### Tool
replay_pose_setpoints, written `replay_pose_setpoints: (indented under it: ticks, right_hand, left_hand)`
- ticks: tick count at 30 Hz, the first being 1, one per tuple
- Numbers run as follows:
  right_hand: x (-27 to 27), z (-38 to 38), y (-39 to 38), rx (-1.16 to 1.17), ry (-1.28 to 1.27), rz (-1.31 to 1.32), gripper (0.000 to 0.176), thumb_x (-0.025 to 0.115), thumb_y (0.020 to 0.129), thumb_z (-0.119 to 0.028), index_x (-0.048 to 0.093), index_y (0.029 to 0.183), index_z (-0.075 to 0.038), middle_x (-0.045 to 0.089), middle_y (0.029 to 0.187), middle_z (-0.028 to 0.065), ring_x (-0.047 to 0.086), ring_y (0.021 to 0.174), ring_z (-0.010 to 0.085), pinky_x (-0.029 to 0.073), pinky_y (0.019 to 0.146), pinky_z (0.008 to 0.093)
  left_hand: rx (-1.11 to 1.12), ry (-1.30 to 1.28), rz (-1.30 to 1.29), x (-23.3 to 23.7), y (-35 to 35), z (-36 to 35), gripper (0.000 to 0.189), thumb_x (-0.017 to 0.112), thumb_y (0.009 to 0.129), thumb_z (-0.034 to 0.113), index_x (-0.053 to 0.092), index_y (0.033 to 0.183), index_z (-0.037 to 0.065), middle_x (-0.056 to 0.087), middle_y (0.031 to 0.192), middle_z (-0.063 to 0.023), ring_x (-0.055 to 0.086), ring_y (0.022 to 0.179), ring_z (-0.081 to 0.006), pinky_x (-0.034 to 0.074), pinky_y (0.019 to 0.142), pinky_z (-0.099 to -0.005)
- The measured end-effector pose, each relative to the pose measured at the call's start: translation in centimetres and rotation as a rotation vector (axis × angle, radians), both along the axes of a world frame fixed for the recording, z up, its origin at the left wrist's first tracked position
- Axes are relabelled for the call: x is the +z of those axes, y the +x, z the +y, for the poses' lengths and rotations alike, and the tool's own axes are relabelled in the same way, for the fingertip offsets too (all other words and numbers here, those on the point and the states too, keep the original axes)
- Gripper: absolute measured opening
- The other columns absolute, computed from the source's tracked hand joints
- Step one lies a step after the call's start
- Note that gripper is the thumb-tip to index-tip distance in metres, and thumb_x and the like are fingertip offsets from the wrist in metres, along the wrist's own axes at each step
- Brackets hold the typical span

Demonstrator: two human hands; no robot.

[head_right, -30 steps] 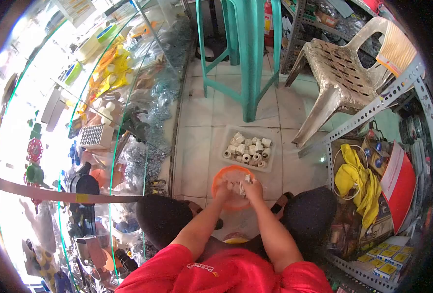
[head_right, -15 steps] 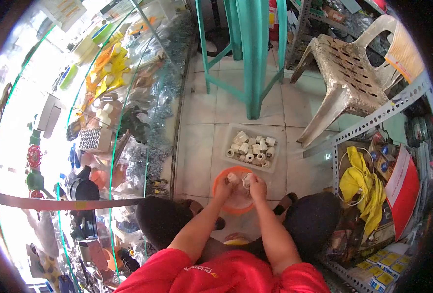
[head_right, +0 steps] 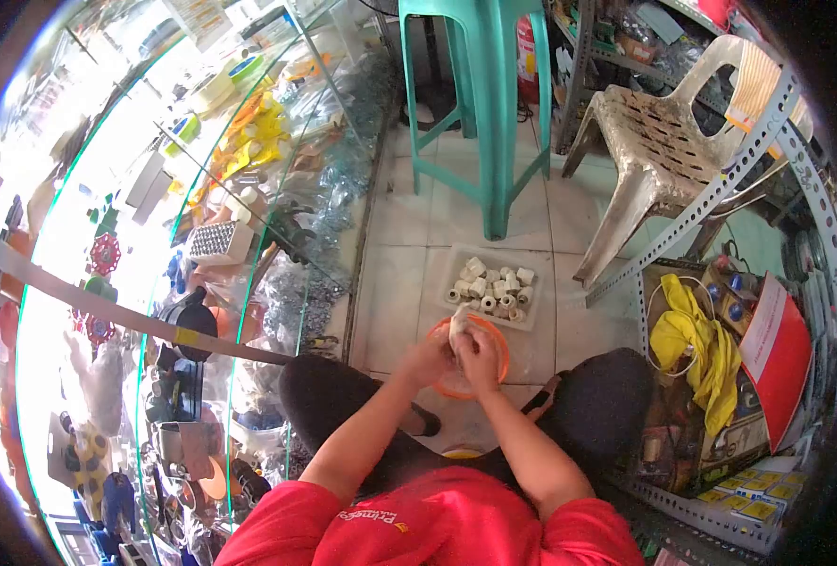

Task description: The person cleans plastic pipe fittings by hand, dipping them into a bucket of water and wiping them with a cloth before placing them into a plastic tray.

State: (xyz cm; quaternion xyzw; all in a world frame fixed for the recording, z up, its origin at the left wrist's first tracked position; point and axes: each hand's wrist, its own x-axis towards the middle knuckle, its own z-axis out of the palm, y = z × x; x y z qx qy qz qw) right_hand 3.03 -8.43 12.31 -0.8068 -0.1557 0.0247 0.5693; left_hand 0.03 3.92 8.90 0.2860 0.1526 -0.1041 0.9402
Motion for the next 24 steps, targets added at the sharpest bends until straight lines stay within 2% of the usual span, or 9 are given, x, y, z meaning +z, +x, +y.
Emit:
replay_pose_setpoints:
  ticks: [3, 6, 9, 10, 13, 16, 20, 22, 24]
  right_hand:
    - [-1.4, 1.3, -1.4, -0.124, -0.110, -0.124, 0.029, 0.049, 0.083, -0.022, 0.051, 0.104, -0.002, 0.056, 0.091, 0.0118, 0.052, 0.087, 0.0240, 0.041, 0.073, 0.0330]
    - [-1.8, 1.6, -1.2, -0.138, -0.106, -0.049, 0.029, 0.048, 0.083, -0.018, 0.049, 0.106, -0.001, 0.053, 0.097, 0.0156, 0.052, 0.088, 0.0275, 0.040, 0.077, 0.0359]
    - [-2.7, 1.1, 0.5, -0.245, 0.078, 0.268, 0.027, 0.045, 0.084, -0.018, 0.049, 0.104, -0.001, 0.054, 0.093, 0.0170, 0.052, 0.086, 0.0289, 0.040, 0.076, 0.0360]
    - [-2.4, 1.0, 0.8, -0.255, 0.254, 0.417, 0.025, 0.045, 0.084, -0.018, 0.052, 0.099, 0.001, 0.055, 0.090, 0.0168, 0.052, 0.087, 0.0287, 0.040, 0.077, 0.0354]
    - [-3.6, 1.2, 0.3, -0.137, -0.042, 0.173, 0.024, 0.047, 0.083, -0.019, 0.056, 0.092, 0.002, 0.057, 0.092, 0.0159, 0.054, 0.086, 0.0272, 0.041, 0.076, 0.0350]
    - [-1.9, 1.7, -2.2, -0.178, -0.021, 0.033, 0.024, 0.049, 0.082, -0.020, 0.059, 0.088, 0.002, 0.058, 0.093, 0.0162, 0.055, 0.084, 0.0277, 0.041, 0.074, 0.0353]
    - [-5.7, 1.3, 0.3, -0.238, 0.123, 0.370, 0.025, 0.048, 0.083, -0.019, 0.058, 0.095, 0.000, 0.059, 0.089, 0.0151, 0.057, 0.080, 0.0275, 0.042, 0.072, 0.0338]
    - [-4.6, 0.9, 1.7, -0.240, 0.234, 0.609, 0.024, 0.047, 0.083, -0.016, 0.057, 0.098, 0.000, 0.060, 0.082, 0.0123, 0.057, 0.073, 0.0260, 0.043, 0.068, 0.0310]
    - [-3.0, 1.1, 0.6, -0.253, 0.095, 0.401, 0.024, 0.046, 0.084, -0.017, 0.056, 0.098, 0.000, 0.061, 0.085, 0.0122, 0.058, 0.076, 0.0250, 0.043, 0.070, 0.0315]
  left_hand:
    - [0.027, 0.131, -0.026, -1.2, -1.1, -0.8, 0.031, 0.045, 0.088, 0.029, 0.045, 0.112, 0.009, 0.053, 0.097, -0.0024, 0.052, 0.084, -0.0127, 0.044, 0.071, -0.0277]
    - [0.129, 0.163, -0.002, 0.3, -1.7, -1.8, 0.031, 0.045, 0.088, 0.028, 0.046, 0.111, 0.008, 0.054, 0.095, -0.0011, 0.052, 0.081, -0.0112, 0.044, 0.070, -0.0267]
    - [0.100, 0.129, -0.007, 0.5, -2.1, -1.9, 0.028, 0.045, 0.088, 0.025, 0.046, 0.109, 0.006, 0.054, 0.095, -0.0011, 0.052, 0.080, -0.0110, 0.044, 0.069, -0.0255]
    - [0.089, 0.121, -0.022, 1.0, -2.0, -2.0, 0.027, 0.045, 0.088, 0.024, 0.046, 0.109, 0.006, 0.054, 0.094, -0.0013, 0.052, 0.080, -0.0110, 0.044, 0.069, -0.0250]
    - [0.143, 0.137, -0.013, -0.5, -1.5, -1.9, 0.025, 0.045, 0.088, 0.021, 0.046, 0.108, 0.006, 0.054, 0.092, -0.0024, 0.053, 0.080, -0.0117, 0.044, 0.069, -0.0248]
    - [0.187, 0.135, 0.022, -0.7, -1.7, -2.2, 0.024, 0.044, 0.088, 0.019, 0.044, 0.109, 0.006, 0.054, 0.090, -0.0029, 0.054, 0.078, -0.0118, 0.045, 0.067, -0.0247]
    - [0.156, 0.165, -0.018, 0.5, -1.9, -2.4, 0.024, 0.043, 0.088, 0.016, 0.043, 0.110, 0.005, 0.054, 0.090, -0.0033, 0.054, 0.078, -0.0121, 0.045, 0.066, -0.0254]
    - [0.184, 0.193, 0.041, 1.5, -1.7, -3.2, 0.023, 0.043, 0.088, 0.017, 0.043, 0.109, 0.005, 0.054, 0.089, -0.0033, 0.054, 0.077, -0.0121, 0.045, 0.064, -0.0255]
    - [0.213, 0.218, 0.059, 1.5, -1.7, -3.0, 0.022, 0.043, 0.088, 0.016, 0.043, 0.107, 0.005, 0.053, 0.089, -0.0036, 0.054, 0.077, -0.0120, 0.045, 0.063, -0.0255]
